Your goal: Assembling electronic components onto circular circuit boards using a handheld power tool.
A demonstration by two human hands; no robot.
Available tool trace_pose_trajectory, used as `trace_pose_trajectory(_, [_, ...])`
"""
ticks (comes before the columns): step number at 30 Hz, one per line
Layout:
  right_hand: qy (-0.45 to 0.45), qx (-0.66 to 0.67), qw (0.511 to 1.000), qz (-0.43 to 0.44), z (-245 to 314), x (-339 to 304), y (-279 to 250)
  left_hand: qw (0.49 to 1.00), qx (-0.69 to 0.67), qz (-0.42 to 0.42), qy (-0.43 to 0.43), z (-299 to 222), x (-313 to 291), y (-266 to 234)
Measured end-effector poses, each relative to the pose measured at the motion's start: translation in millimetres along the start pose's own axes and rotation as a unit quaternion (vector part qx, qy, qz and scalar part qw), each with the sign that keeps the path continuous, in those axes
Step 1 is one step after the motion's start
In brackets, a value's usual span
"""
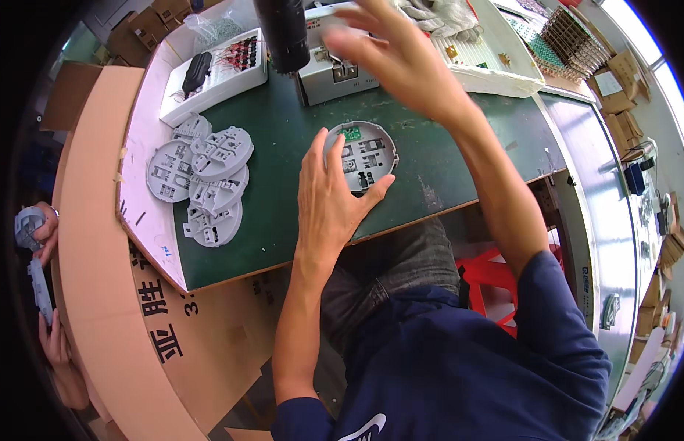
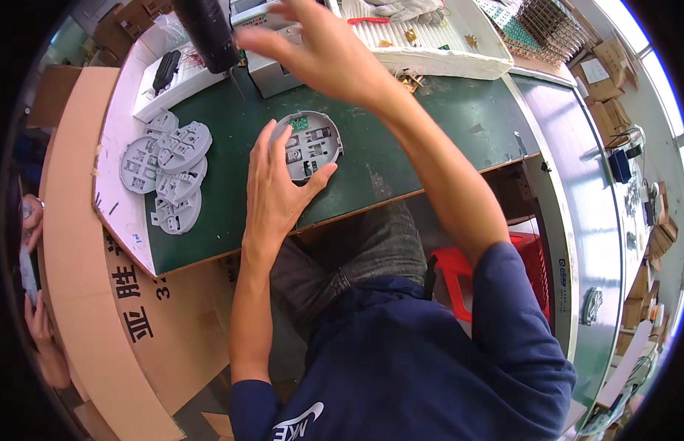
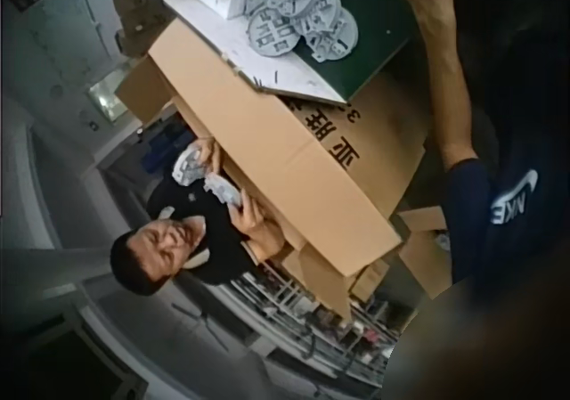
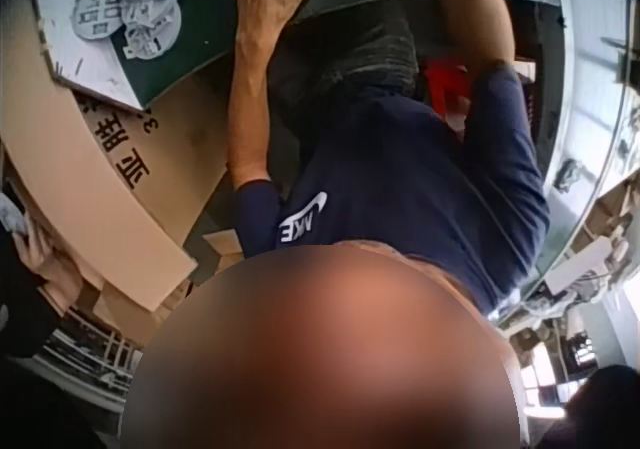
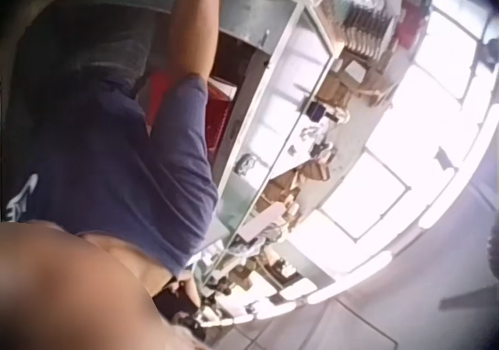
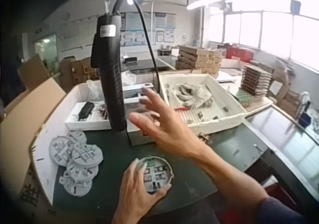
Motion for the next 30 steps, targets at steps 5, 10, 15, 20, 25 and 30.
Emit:
trace_pose_trajectory(5, [0.037, 0.353, 0.931, 0.087, 22.5, 70.6, 24.4, 0.999, -0.025, 0.024, -0.016, 0.3, -0.6, -2.0])
trace_pose_trajectory(10, [0.043, 0.392, 0.919, 0.014, 16.7, 78.6, 23.7, 0.999, -0.027, 0.024, -0.012, -0.5, -1.1, -2.7])
trace_pose_trajectory(15, [0.036, 0.299, 0.946, -0.117, -2.0, 78.5, 0.8, 0.999, -0.027, 0.027, -0.019, 2.0, -2.3, -2.7])
trace_pose_trajectory(20, [0.005, 0.18, 0.973, -0.146, -26.4, 87.1, 2.9, 0.999, -0.032, 0.027, -0.026, -0.3, -0.9, -2.5])
trace_pose_trajectory(25, [0.041, 0.217, 0.969, -0.108, -23.8, 79.8, 8.1, 0.999, -0.03, 0.028, -0.024, 0.9, -1.4, -2.1])
trace_pose_trajectory(30, [0.111, 0.281, 0.945, -0.126, 1.9, 28.9, 12.6, 0.999, -0.027, 0.028, -0.022, 0.7, -0.9, -2.1])
Point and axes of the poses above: each hand's wrist, its own x-axis towards the middle knuckle, its own y-axis out of the palm, z = x × y, the point moved 2 cm from there along x, towards the middle knuckle, and after that the axes turned 13 degrees about x, right-handed, at the moved point
